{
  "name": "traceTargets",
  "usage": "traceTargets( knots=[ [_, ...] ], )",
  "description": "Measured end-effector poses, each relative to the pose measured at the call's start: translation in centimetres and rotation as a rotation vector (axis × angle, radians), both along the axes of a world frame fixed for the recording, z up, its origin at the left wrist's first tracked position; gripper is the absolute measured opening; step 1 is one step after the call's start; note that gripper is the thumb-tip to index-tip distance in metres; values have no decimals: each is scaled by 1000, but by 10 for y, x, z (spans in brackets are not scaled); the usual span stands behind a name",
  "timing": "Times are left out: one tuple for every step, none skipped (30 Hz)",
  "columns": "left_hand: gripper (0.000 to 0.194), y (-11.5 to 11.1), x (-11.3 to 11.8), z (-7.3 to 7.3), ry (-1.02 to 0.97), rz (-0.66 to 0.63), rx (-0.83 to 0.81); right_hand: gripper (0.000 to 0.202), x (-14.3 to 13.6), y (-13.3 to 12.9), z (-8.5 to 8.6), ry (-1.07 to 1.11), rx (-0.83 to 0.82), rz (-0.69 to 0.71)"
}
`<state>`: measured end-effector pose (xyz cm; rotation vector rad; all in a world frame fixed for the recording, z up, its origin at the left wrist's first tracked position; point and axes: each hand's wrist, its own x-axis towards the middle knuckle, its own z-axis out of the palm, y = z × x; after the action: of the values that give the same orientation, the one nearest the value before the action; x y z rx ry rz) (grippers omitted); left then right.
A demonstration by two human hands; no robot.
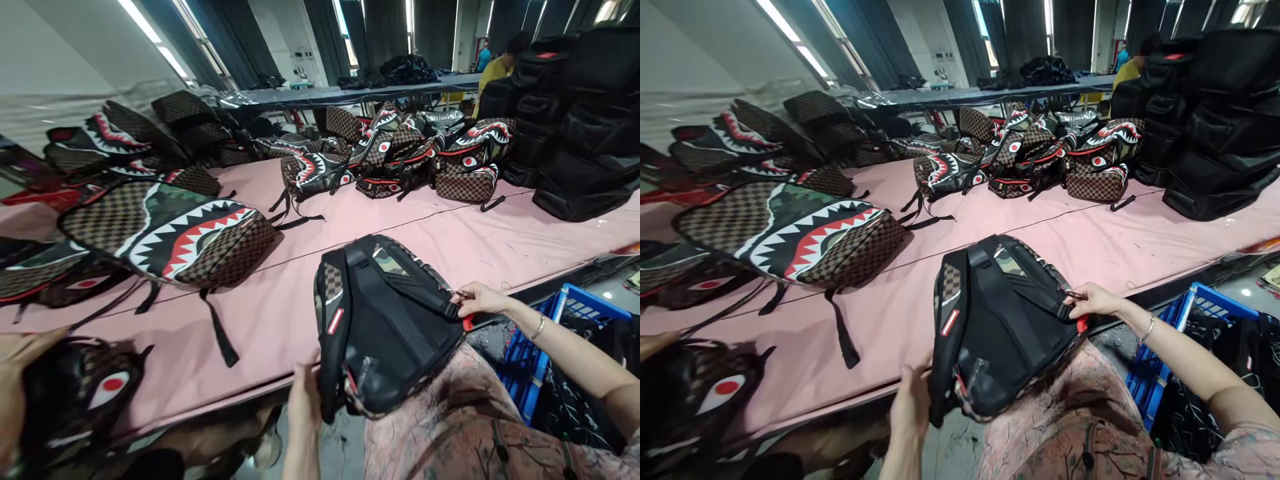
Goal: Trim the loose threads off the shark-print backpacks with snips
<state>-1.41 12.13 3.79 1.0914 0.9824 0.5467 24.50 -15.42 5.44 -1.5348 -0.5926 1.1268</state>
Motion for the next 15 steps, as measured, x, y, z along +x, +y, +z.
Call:
traceTargets(
  knots=[
    [49,7,5,15,-26,7,154,43,-16,8,-1,13,46,-56],
    [47,11,10,28,-39,9,206,42,-31,16,-3,27,93,-114],
    [44,12,13,38,-42,10,251,42,-47,26,-4,48,137,-160],
    [42,9,16,46,-39,20,277,42,-62,35,-6,70,168,-182],
    [40,3,18,51,-32,10,290,43,-76,43,-7,90,189,-194],
    [38,-6,19,53,-27,-31,305,44,-89,51,-8,108,198,-194],
    [37,-17,20,54,-27,-83,319,45,-100,58,-8,119,196,-187],
    [36,-30,20,54,-37,-176,329,46,-110,64,-8,123,190,-183],
    [35,-42,19,53,-56,-255,338,46,-117,68,-8,120,183,-182],
    [34,-55,19,51,-79,-295,360,46,-123,72,-8,112,176,-179],
    [32,-65,18,50,-96,-321,387,45,-127,74,-7,96,168,-175],
    [30,-74,17,49,-103,-315,424,45,-130,75,-6,75,163,-172],
    [27,-81,17,49,-100,-305,465,44,-133,76,-5,51,162,-172],
    [25,-85,17,49,-87,-304,504,43,-134,76,-4,27,164,-173],
    [24,-88,16,50,-70,-308,540,42,-135,75,-3,2,170,-178]
  ],
)
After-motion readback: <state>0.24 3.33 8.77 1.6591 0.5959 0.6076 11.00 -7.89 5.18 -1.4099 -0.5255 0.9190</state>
